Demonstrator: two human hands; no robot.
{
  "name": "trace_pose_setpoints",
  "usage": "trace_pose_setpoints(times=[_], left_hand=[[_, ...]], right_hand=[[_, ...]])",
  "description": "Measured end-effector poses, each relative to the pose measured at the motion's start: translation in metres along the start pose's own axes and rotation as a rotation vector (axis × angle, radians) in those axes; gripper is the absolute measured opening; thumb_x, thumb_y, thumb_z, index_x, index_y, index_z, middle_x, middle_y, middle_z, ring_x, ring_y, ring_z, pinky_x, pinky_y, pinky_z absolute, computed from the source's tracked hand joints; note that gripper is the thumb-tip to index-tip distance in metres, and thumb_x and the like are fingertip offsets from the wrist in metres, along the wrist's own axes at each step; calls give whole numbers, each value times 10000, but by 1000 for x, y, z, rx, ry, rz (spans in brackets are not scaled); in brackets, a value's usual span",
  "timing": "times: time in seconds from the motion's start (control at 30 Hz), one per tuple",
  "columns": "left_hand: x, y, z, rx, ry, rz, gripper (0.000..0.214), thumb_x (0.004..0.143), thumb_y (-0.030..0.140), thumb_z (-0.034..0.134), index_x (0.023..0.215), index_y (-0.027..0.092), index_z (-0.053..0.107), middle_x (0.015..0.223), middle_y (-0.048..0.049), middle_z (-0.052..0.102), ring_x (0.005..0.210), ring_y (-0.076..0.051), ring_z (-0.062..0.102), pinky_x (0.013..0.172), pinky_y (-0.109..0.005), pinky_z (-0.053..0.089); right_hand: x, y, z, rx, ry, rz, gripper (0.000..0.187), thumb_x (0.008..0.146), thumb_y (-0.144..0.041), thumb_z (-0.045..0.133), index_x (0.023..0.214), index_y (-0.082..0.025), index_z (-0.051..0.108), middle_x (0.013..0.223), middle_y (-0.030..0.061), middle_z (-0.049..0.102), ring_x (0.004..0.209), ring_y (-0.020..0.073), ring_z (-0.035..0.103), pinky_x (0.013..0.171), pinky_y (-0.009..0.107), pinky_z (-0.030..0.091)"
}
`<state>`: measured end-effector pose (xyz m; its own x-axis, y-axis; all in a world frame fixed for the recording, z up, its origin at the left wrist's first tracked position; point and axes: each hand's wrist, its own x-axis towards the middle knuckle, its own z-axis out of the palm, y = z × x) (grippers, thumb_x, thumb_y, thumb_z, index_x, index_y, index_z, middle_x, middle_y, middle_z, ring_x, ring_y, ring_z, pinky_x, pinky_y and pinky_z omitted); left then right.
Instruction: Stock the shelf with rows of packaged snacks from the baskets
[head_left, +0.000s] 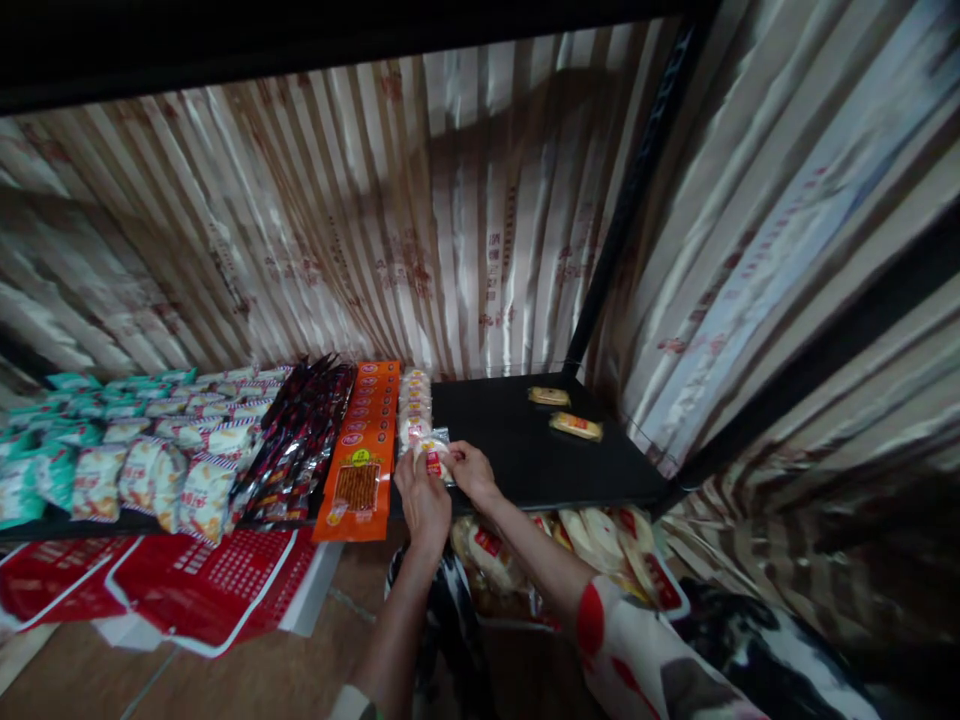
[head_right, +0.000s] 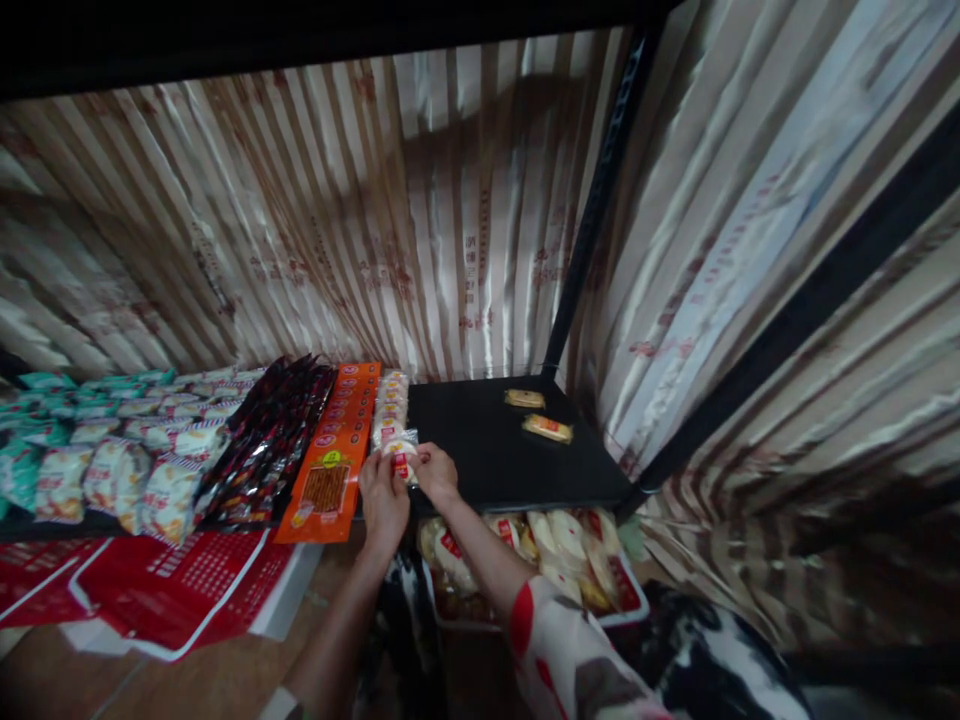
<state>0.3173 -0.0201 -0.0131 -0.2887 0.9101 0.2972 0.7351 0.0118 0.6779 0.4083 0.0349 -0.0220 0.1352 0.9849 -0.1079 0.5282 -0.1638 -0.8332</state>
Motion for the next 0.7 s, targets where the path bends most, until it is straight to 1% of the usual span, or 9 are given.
trace_pose_setpoints(times=[0.1,0.2,0.3,0.43,0.53,0.6,0.7], left_hand=[[9,-6,7,55,-23,21,439,793,73,366,1202,92,523,1354,-152,428,1296,-255,316,1089,-398,268],[19,-12,12,78,-54,7,444,794,75,368,1212,79,519,1345,-153,447,1278,-258,340,1080,-399,288],[26,-20,18,102,-52,9,442,802,84,361,1214,78,522,1342,-151,454,1278,-254,345,1079,-388,294],[27,-26,25,140,-57,25,467,787,67,366,1230,82,513,1349,-137,457,1292,-266,329,1085,-393,286],[26,-27,27,149,-56,42,482,772,58,381,1234,104,510,1360,-130,450,1299,-277,318,1084,-422,282],[25,-27,27,152,-53,45,484,765,59,390,1232,112,507,1360,-138,447,1303,-283,312,1078,-448,281],[25,-26,25,173,-39,77,468,768,72,396,1226,79,495,1346,-165,447,1313,-289,292,1078,-455,276]], right_hand=[[12,-8,16,7,10,1,153,765,-315,583,870,-223,645,817,-16,689,737,123,635,616,200,429],[21,-14,26,-29,14,-4,157,766,-331,594,874,-228,642,831,-14,692,746,124,637,621,200,430],[28,-18,29,-94,18,0,138,777,-326,590,868,-235,639,845,-9,696,766,132,639,636,207,430],[33,-15,31,-136,10,-18,132,777,-297,589,879,-223,630,858,5,689,790,142,635,662,219,442],[32,-11,32,-107,-19,-44,145,760,-260,604,898,-218,624,858,3,679,786,132,627,691,219,460],[27,-8,32,-41,-26,-70,210,745,-226,613,955,-210,615,897,9,665,791,120,623,715,220,474],[11,-1,24,65,45,-125,335,739,-196,592,1073,-197,577,1037,47,612,856,122,611,736,232,493]])
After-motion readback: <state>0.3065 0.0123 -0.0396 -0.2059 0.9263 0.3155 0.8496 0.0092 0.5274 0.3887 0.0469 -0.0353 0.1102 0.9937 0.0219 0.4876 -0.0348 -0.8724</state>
